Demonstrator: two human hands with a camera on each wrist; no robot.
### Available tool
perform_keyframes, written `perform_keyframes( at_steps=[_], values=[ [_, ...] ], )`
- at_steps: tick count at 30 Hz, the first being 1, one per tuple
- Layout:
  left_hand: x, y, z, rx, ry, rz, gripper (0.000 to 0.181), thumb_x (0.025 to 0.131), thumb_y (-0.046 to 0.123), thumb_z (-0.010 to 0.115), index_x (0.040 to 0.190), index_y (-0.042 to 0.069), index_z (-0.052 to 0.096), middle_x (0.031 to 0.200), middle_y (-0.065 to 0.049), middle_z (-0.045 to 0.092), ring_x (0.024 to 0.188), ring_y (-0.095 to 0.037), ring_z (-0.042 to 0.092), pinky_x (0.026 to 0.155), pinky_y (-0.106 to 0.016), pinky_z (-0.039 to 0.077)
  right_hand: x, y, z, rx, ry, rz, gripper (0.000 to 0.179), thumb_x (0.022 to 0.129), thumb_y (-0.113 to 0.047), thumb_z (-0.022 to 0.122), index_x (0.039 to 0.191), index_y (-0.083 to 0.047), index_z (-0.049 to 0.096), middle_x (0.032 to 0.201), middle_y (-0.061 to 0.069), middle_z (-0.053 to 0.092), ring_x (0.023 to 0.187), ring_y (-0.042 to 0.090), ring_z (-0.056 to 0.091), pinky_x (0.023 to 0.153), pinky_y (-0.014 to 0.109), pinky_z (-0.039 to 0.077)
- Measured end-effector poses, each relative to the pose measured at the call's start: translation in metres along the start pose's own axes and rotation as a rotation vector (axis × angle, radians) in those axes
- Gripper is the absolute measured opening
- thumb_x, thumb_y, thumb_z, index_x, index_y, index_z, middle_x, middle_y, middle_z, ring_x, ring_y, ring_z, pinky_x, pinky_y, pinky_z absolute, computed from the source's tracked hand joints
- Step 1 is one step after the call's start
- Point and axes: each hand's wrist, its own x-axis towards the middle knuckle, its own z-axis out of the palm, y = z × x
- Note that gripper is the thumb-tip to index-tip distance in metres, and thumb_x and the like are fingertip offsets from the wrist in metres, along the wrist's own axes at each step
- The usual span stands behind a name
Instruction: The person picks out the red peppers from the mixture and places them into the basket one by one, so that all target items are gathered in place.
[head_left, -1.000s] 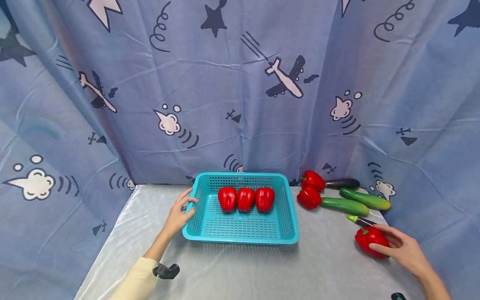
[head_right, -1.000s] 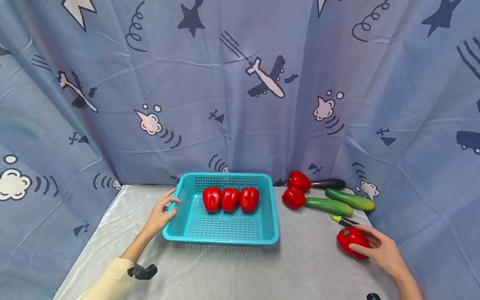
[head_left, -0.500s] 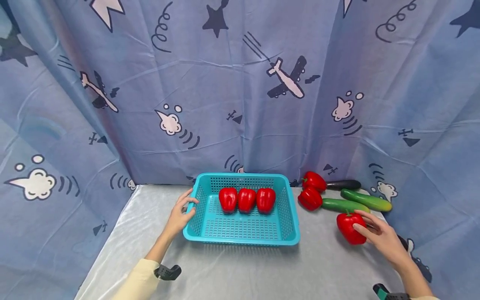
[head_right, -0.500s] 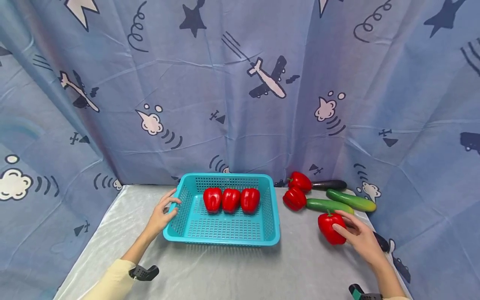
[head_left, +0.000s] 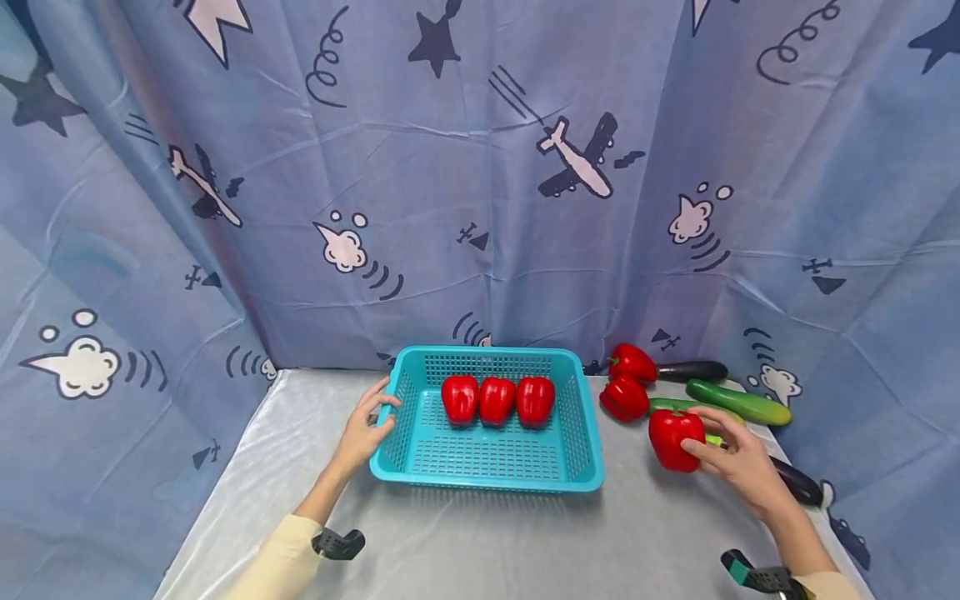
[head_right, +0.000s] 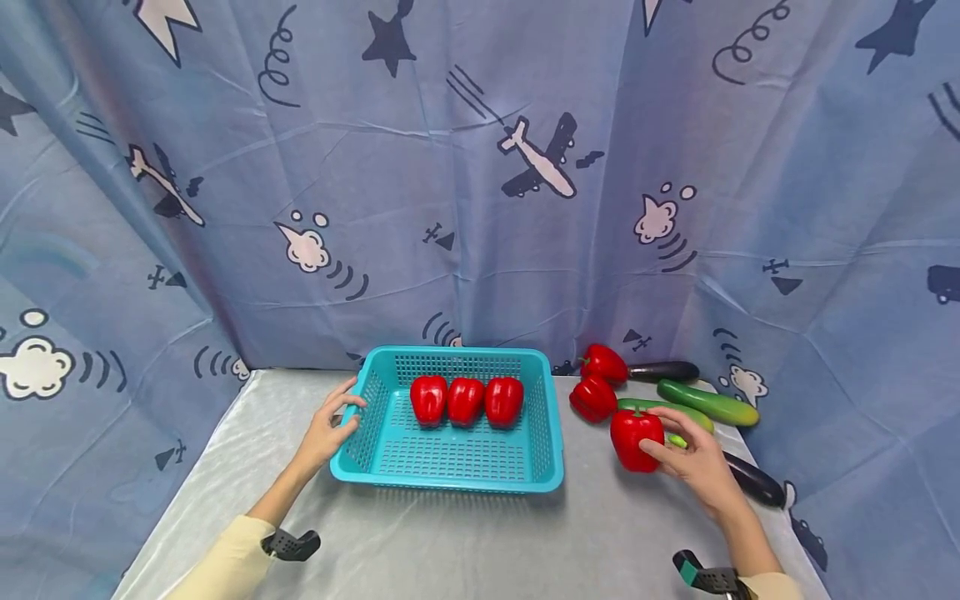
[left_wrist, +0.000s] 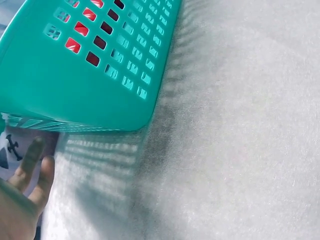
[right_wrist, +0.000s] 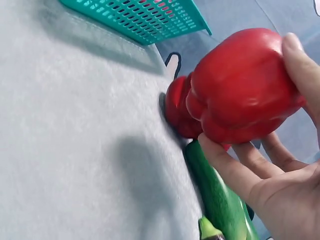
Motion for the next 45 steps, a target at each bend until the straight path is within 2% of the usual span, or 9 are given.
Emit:
perform_keyframes(
  at_steps=[3, 10, 17, 22, 28, 34, 41, 45],
  values=[
    [0.0, 0.001, 0.001, 0.003, -0.002, -0.001, 0.021, 0.091, -0.016, 0.058, 0.106, -0.005, 0.066, 0.154, -0.034, 0.032, 0.139, -0.053, 0.032, 0.092, -0.067, 0.042, 0.001, -0.003, 0.003, 0.059, -0.021, -0.042, 0.061, 0.096, -0.013, 0.072, 0.149, -0.008, 0.044, 0.129, -0.001, 0.051, 0.103, 0.002, 0.06, 0.076, 0.039, 0.059],
    [-0.002, 0.002, 0.001, 0.01, 0.011, 0.004, 0.021, 0.09, -0.017, 0.058, 0.105, -0.004, 0.066, 0.154, -0.035, 0.032, 0.139, -0.054, 0.031, 0.091, -0.066, 0.042, 0.006, -0.011, 0.012, 0.087, -0.046, -0.09, 0.065, 0.095, -0.01, 0.072, 0.151, -0.008, 0.039, 0.137, 0.02, 0.043, 0.103, 0.001, 0.062, 0.077, 0.038, 0.058],
    [-0.003, 0.0, 0.003, -0.006, 0.021, 0.007, 0.021, 0.091, -0.016, 0.058, 0.105, -0.004, 0.066, 0.153, -0.035, 0.032, 0.139, -0.054, 0.031, 0.091, -0.068, 0.041, 0.01, -0.022, 0.024, 0.048, 0.004, -0.113, 0.063, 0.094, -0.015, 0.075, 0.148, -0.007, 0.043, 0.136, 0.014, 0.047, 0.106, 0.003, 0.06, 0.079, 0.031, 0.056],
    [-0.004, -0.005, 0.006, 0.006, 0.043, 0.04, 0.02, 0.09, -0.017, 0.058, 0.104, -0.003, 0.065, 0.152, -0.035, 0.034, 0.137, -0.055, 0.032, 0.089, -0.069, 0.041, 0.014, -0.032, 0.034, 0.024, 0.027, -0.126, 0.063, 0.094, -0.017, 0.076, 0.146, -0.003, 0.043, 0.138, 0.014, 0.046, 0.107, 0.009, 0.06, 0.08, 0.029, 0.056],
    [-0.002, -0.002, 0.006, -0.007, 0.054, 0.034, 0.022, 0.089, -0.018, 0.059, 0.103, -0.002, 0.066, 0.152, -0.034, 0.036, 0.137, -0.054, 0.033, 0.09, -0.069, 0.041, 0.02, -0.041, 0.047, 0.011, 0.043, -0.173, 0.065, 0.093, -0.015, 0.076, 0.149, -0.006, 0.044, 0.142, 0.017, 0.046, 0.117, 0.021, 0.053, 0.08, 0.026, 0.054],
    [-0.001, 0.0, 0.003, -0.015, 0.029, 0.014, 0.022, 0.089, -0.019, 0.058, 0.105, -0.005, 0.066, 0.153, -0.036, 0.033, 0.139, -0.055, 0.031, 0.092, -0.068, 0.041, 0.026, -0.044, 0.059, 0.043, 0.024, -0.166, 0.061, 0.092, -0.015, 0.077, 0.144, -0.005, 0.048, 0.138, 0.018, 0.048, 0.109, 0.02, 0.061, 0.079, 0.03, 0.056],
    [-0.001, 0.001, 0.002, -0.007, 0.021, -0.002, 0.021, 0.09, -0.017, 0.058, 0.105, -0.005, 0.066, 0.154, -0.035, 0.032, 0.139, -0.054, 0.031, 0.092, -0.066, 0.042, 0.038, -0.053, 0.074, 0.074, -0.009, -0.172, 0.058, 0.092, -0.015, 0.077, 0.141, -0.005, 0.049, 0.137, 0.018, 0.047, 0.115, 0.043, 0.056, 0.079, 0.033, 0.057],
    [-0.002, 0.001, 0.003, 0.006, 0.033, 0.01, 0.022, 0.089, -0.017, 0.058, 0.105, -0.004, 0.066, 0.152, -0.035, 0.034, 0.138, -0.055, 0.032, 0.091, -0.067, 0.042, 0.043, -0.06, 0.085, 0.087, -0.044, -0.16, 0.059, 0.091, -0.016, 0.078, 0.141, -0.005, 0.05, 0.138, 0.021, 0.048, 0.117, 0.048, 0.055, 0.079, 0.035, 0.057]
  ],
)
